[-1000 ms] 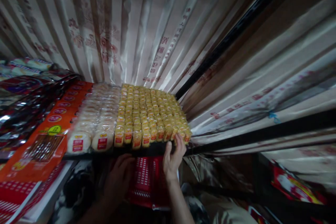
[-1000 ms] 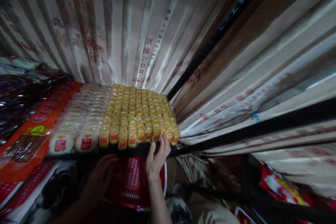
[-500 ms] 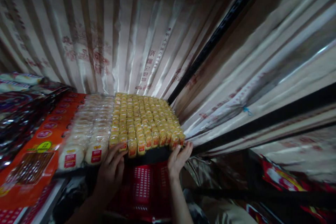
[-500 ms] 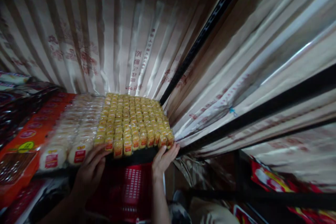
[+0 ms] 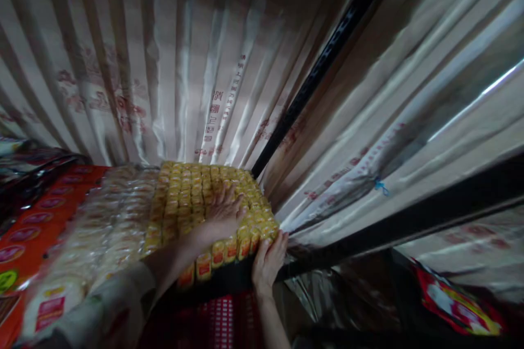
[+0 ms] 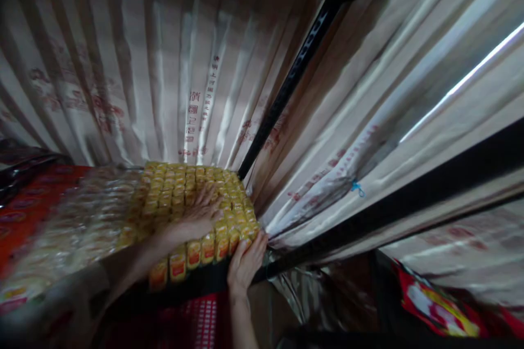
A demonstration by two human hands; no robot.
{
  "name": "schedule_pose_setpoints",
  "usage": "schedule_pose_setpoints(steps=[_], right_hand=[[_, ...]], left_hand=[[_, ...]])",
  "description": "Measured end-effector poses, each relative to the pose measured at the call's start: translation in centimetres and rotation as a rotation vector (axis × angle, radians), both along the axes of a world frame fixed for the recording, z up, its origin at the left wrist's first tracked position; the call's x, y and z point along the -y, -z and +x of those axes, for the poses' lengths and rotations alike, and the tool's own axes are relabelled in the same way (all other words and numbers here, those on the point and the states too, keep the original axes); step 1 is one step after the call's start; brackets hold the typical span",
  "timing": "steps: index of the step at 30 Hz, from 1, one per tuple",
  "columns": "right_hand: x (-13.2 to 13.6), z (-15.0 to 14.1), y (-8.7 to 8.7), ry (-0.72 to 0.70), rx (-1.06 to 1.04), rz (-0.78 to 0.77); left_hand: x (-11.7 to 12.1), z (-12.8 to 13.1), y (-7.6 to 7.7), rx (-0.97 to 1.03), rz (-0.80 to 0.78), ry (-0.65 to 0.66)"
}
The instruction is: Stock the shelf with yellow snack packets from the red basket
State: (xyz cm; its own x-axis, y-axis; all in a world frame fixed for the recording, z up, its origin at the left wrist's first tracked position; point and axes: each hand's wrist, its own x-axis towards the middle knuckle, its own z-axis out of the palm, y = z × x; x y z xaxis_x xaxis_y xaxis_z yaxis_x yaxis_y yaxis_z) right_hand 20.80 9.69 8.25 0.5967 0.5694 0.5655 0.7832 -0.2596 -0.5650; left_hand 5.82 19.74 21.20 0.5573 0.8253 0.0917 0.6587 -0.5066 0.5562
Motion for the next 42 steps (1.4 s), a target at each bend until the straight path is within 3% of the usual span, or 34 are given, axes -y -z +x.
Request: schedule_pose_setpoints(steps=[3,6,10,15,24,31,34,37,39,42], right_hand=[[0.1,0.3,0.5,0.003,0.024,0.009],[0.1,0.3,0.3,0.003,0.04,-0.018],[0.0,-0.2,-0.4,0.006,0.029,-0.054],[-0.1,-0.3,-0.4,0.03,0.011,-0.052],[0.1,-0.5,-0.6,0.001,0.006,-0.036],[-0.1,-0.2,-0.2,0.018,-0.007,-0.03],[-0.2,-0.1,-0.1,0.008,0.018,-0.007],[-0.2,-0.1,-0.1,-0.012,0.036,0.017],[-0.2,-0.2,-0.2,-0.016,0.035,0.03],[-0.2,-0.2,-0.2,-0.01,0.034,0.036]], left_hand=[[-3.4,3.3,0.5,-0.073,-0.043,0.007],[-5.4,5.4,1.9,-0.14,-0.053,-0.006],[-5.5,6.1,3.8,-0.218,-0.01,0.041],[-4.7,5.9,4.6,-0.227,0.027,0.072],[-5.2,6.4,3.4,-0.168,0.044,0.048],[-5.0,6.8,4.4,-0.227,0.003,0.085],[-4.8,6.6,3.5,-0.211,-0.017,0.091],[-5.3,5.4,1.9,-0.167,-0.006,0.064],[-6.3,3.7,1.2,-0.188,0.021,-0.032],[-8.0,0.5,1.3,-0.279,0.027,-0.185]])
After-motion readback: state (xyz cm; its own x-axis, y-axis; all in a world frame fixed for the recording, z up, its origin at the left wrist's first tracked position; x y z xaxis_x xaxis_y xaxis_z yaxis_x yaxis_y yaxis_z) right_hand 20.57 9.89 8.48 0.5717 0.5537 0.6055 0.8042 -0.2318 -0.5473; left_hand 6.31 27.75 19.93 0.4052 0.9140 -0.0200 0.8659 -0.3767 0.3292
